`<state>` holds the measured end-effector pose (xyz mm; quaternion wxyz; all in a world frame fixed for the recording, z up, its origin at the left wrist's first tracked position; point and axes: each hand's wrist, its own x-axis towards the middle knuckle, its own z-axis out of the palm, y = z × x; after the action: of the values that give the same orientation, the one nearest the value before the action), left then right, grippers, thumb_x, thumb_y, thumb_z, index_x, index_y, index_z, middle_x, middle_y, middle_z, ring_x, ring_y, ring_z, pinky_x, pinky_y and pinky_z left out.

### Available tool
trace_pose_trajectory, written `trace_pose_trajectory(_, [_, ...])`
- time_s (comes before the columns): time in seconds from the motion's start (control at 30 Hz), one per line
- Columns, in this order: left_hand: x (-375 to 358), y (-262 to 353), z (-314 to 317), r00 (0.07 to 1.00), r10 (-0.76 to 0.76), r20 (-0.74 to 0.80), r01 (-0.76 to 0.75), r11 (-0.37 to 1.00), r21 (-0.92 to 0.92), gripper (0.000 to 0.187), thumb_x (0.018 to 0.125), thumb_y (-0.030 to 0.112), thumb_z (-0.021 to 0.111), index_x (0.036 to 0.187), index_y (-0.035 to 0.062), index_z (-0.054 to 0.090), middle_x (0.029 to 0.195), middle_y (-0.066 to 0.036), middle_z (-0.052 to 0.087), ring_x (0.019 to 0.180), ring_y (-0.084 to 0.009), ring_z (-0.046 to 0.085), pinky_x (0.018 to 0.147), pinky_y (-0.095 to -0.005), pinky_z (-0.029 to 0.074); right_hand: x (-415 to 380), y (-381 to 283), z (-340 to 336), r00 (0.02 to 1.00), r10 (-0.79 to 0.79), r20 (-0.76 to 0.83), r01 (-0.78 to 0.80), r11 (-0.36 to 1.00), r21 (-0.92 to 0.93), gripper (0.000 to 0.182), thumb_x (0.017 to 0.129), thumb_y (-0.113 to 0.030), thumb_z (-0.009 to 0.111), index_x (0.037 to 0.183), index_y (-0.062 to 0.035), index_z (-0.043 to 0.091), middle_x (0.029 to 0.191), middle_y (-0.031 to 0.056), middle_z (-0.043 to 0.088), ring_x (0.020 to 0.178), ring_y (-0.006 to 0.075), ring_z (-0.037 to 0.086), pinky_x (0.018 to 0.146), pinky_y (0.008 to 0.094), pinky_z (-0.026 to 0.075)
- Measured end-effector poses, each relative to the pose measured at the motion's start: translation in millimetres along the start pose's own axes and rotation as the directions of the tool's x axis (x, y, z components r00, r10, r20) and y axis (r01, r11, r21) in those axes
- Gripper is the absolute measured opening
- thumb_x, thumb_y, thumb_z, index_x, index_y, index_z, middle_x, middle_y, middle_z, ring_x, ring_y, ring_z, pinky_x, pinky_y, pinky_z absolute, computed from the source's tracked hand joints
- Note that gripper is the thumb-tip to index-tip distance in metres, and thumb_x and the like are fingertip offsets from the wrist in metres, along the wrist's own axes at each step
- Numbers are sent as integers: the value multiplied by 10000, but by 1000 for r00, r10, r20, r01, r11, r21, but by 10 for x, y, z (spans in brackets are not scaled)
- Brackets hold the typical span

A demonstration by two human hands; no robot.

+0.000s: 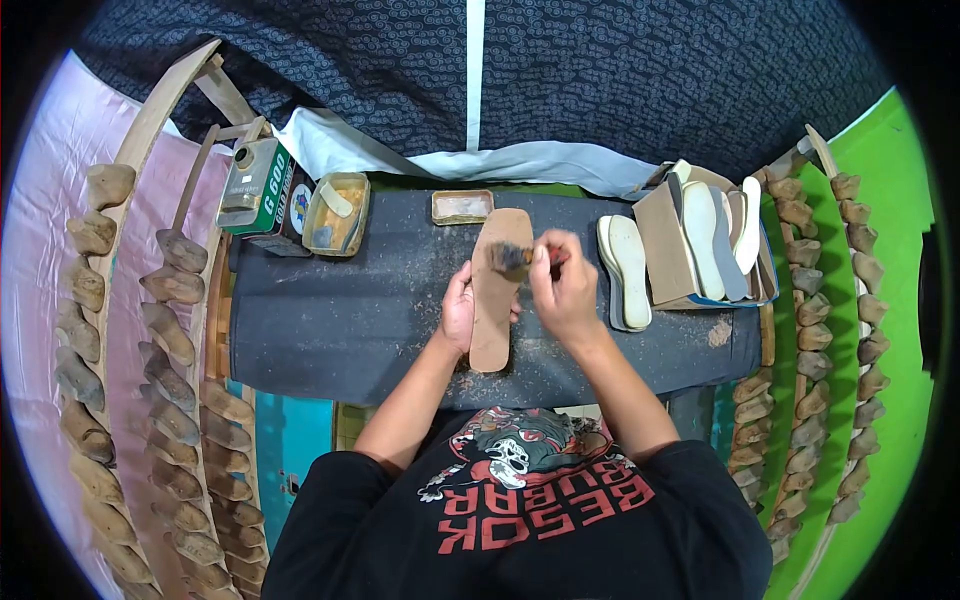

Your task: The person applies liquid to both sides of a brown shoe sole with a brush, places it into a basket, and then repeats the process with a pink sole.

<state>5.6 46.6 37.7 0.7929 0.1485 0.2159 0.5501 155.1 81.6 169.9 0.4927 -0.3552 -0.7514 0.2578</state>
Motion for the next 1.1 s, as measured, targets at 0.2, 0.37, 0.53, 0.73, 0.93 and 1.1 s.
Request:
trace_pose_trajectory(0.2, [15, -55, 31, 999, 16, 29, -15, 999, -44, 700, 998, 605, 286, 1264, 35, 594, 979, -145, 690, 849, -262, 677, 791, -401, 555, 55, 172, 28, 993, -112, -45, 107, 989, -97, 103, 970, -52, 582, 1052, -6, 540, 704, 130, 624, 572, 274, 668, 532, 382, 513])
trace_pose_trajectory(0.37, [-17, 78, 281, 963, 38, -268, -99, 971, -217, 674, 1000, 574, 294, 1347, 65, 567, 1159, -101, 702, 914, -258, 694, 812, -415, 573, -319, 33, 123, 993, 58, 101, -62, 997, 35, 85, 949, -66, 617, 992, -15, 566, 694, 139, 601, 578, 273, 641, 544, 373, 498])
trace_pose_trajectory(0.53, [3, 7, 77, 992, 44, -120, -54, 995, -82, 683, 988, 574, 287, 1304, 44, 581, 1070, -136, 705, 862, -279, 686, 802, -416, 562, -93, 135, 111, 995, 80, 67, -83, 996, 32, 89, 956, -68, 615, 1008, -16, 564, 709, 141, 612, 570, 269, 634, 544, 371, 497])
trace_pose_trajectory(0.73, [51, -51, 35, 1000, 9, 2, -9, 997, -80, 689, 985, 567, 278, 1264, 21, 591, 988, -167, 698, 843, -291, 680, 792, -419, 560, 83, 109, 66, 1000, -27, -10, 26, 997, -78, 71, 1024, -74, 534, 1030, -4, 543, 669, 67, 584, 562, 122, 588, 520, 295, 462])
trace_pose_trajectory(0.93, [28, 66, 185, 989, 82, -120, -91, 993, -73, 682, 994, 559, 265, 1282, 35, 593, 1050, -147, 705, 849, -277, 685, 785, -415, 568, -249, 45, 76, 988, 108, 107, -114, 992, 53, 64, 1032, -63, 515, 1028, -2, 535, 708, 67, 602, 589, 101, 642, 533, 269, 507])
trace_pose_trajectory(1.1, [104, -43, 32, 1000, -8, 15, 8, 999, -45, 697, 994, 576, 261, 1277, 33, 595, 1010, -153, 699, 845, -270, 687, 779, -406, 567, 64, 24, 9, 994, 101, -43, -99, 994, 36, 75, 1024, -66, 541, 1028, 8, 552, 752, 56, 584, 626, 107, 540, 572, 279, 447])
